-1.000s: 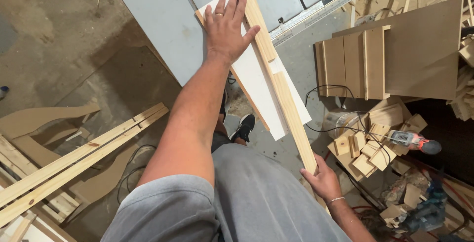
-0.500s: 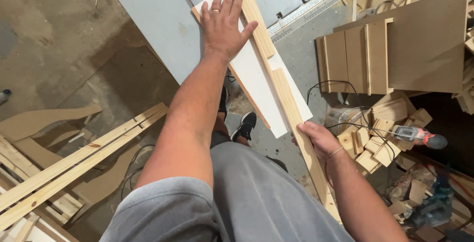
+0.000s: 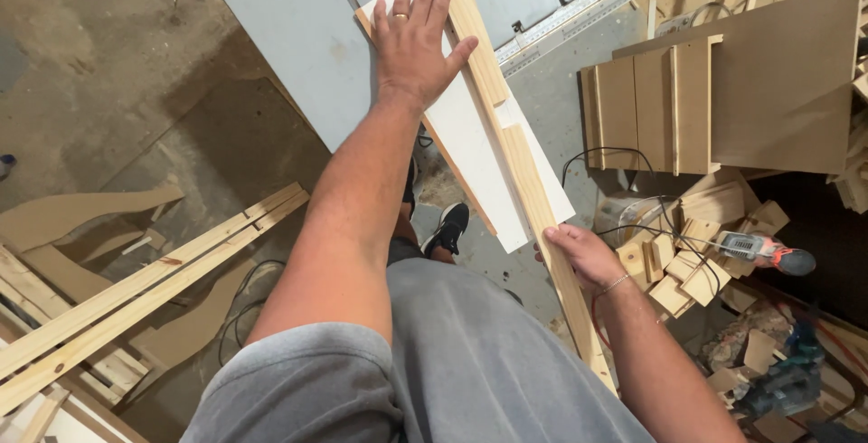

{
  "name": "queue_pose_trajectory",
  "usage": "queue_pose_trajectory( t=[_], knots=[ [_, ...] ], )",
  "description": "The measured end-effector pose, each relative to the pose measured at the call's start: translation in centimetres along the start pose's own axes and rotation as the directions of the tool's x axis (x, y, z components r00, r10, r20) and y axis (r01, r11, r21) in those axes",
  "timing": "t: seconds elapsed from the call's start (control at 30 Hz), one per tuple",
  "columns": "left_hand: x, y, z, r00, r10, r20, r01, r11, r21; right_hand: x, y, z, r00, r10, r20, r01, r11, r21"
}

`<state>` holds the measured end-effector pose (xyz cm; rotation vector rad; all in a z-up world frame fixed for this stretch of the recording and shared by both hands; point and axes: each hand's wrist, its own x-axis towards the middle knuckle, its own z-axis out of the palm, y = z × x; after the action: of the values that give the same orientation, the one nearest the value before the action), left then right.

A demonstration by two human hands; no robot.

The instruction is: Sawing thin strips of wood using a table saw and a push stick

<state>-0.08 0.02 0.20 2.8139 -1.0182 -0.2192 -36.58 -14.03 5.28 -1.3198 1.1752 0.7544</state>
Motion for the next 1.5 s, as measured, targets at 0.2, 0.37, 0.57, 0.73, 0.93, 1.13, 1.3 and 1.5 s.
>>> queue_pose_trajectory(
  t=[0.2,0.37,0.57,0.73,0.93,1.13,1.3,1.5],
  knots=[
    [-0.4,0.6,-4.6,0.989,-0.013,0.149,0.007,0.999,0.044,-0.7,-0.8,0.7,0.999,0.004,-0.054,-0.012,0.988,-0.153],
    [0.0,-1.0,-2.8,0.998,-0.002,0.062,-0.001,0.999,0.054,0.7,0.5,0.1,0.999,0.007,-0.031,-0.003,0.99,0.144],
    [-0.3,-1.8,-1.6,0.999,-0.048,0.021,0.047,0.998,0.029,0.8,-0.2,0.9,1.0,0.002,-0.031,0.001,0.995,0.096],
    [-0.5,-2.3,-0.8,0.998,-0.062,-0.005,0.062,0.998,0.009,0.8,-0.2,0.9,0.999,0.006,-0.039,-0.003,0.997,0.078],
    [-0.1,-2.3,0.0,0.998,-0.053,-0.026,0.053,0.999,-0.006,0.7,-0.1,1.1,0.999,0.016,-0.051,-0.012,0.996,0.087],
    [1.2,-2.0,0.2,0.998,-0.028,-0.053,0.027,1.0,-0.016,0.8,-0.7,1.2,0.998,0.021,-0.067,-0.014,0.994,0.111],
    [2.1,-2.4,0.6,0.998,-0.001,-0.07,0.0,1.0,-0.021,1.1,-1.2,1.2,0.997,0.03,-0.078,-0.019,0.99,0.138],
    [2.9,-2.8,1.3,0.979,0.029,-0.204,-0.038,0.999,-0.037,0.4,-3.4,2.1,0.997,-0.005,-0.077,0.018,0.984,0.176]
  ],
)
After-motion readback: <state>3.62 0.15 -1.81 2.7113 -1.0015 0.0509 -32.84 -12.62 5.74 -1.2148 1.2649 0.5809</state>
